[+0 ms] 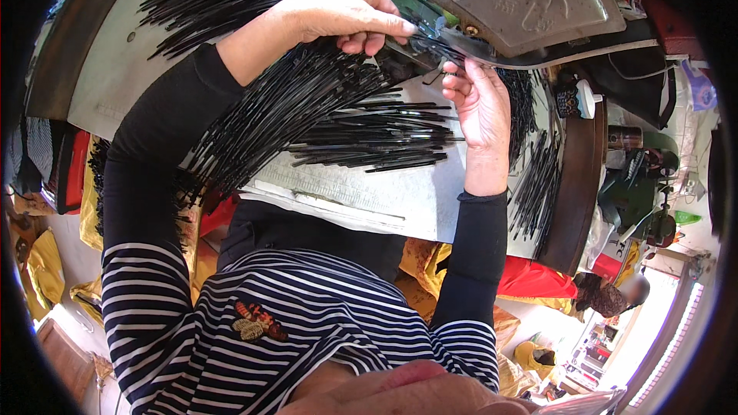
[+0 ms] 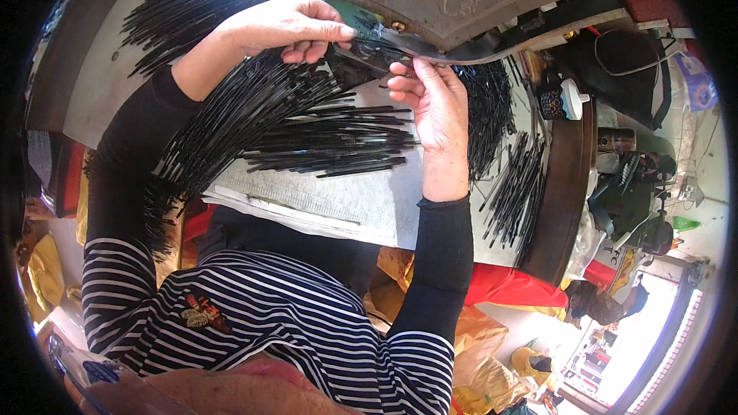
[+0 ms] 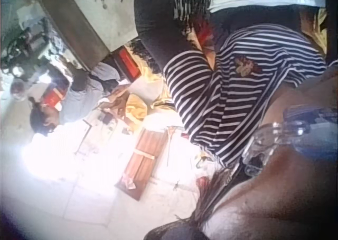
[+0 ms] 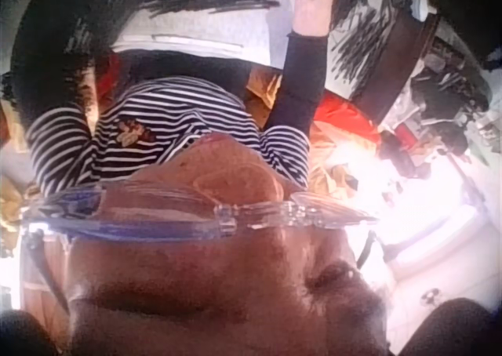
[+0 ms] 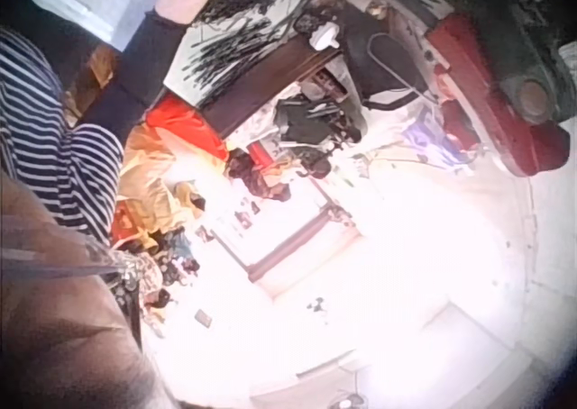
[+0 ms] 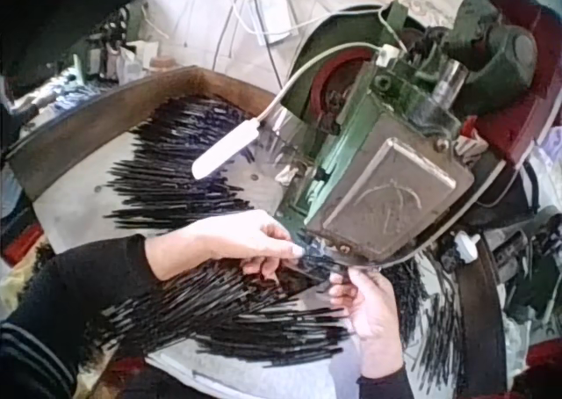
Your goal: The person assembles small black plastic components by pressing plastic rods into plastic sleeves using an assembly press, creating assembled parts.
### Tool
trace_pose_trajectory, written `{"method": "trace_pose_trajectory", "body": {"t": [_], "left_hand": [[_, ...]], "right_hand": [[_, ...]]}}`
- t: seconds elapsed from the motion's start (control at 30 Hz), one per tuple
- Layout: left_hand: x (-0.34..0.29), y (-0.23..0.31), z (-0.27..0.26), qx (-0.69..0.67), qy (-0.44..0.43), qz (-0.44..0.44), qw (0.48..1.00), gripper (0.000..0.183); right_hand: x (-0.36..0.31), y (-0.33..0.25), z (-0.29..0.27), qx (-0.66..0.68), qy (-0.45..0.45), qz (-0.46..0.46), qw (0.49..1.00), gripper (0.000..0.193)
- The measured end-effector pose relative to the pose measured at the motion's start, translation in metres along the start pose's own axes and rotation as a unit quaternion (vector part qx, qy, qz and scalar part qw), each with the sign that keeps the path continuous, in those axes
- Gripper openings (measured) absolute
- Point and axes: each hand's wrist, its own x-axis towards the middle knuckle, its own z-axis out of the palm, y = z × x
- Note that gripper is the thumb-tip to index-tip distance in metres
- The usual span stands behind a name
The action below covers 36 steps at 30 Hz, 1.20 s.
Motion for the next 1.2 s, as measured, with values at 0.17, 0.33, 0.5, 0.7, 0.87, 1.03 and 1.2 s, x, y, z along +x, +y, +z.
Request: {"method": "trace_pose_trajectory", "body": {"t": [0.17, 0.33, 0.5, 0.7, 0.87, 1.03, 1.2], "left_hand": [[0.007, -0.013, 0.003, -0.091, 0.049, 0.006, 0.995, 0.029], [0.008, -0.015, 0.004, -0.103, 0.030, 0.000, 0.994, 0.029], [0.008, -0.014, 0.002, -0.136, 0.023, -0.016, 0.990, 0.032], [0.006, -0.008, 0.004, -0.089, 0.044, 0.003, 0.995, 0.033], [0.001, 0.007, 0.001, -0.012, 0.024, 0.028, 0.999, 0.037], [-0.005, 0.004, 0.014, 0.068, -0.074, 0.009, 0.995, 0.030], [-0.012, 0.006, 0.014, 0.210, -0.074, 0.032, 0.974, 0.027]], "right_hand": [[0.002, 0.004, -0.002, 0.004, 0.041, -0.021, 0.999, 0.023], [0.000, 0.006, 0.001, -0.019, 0.065, -0.028, 0.997, 0.023], [0.003, 0.005, -0.004, 0.029, 0.039, -0.002, 0.999, 0.022], [0.008, 0.008, -0.010, 0.071, 0.032, 0.012, 0.997, 0.019], [0.002, 0.000, -0.004, -0.013, 0.083, -0.100, 0.991, 0.017], [-0.018, -0.005, 0.035, -0.412, -0.025, -0.110, 0.904, 0.017], [-0.027, -0.011, 0.051, -0.532, -0.077, -0.124, 0.834, 0.011]]}}
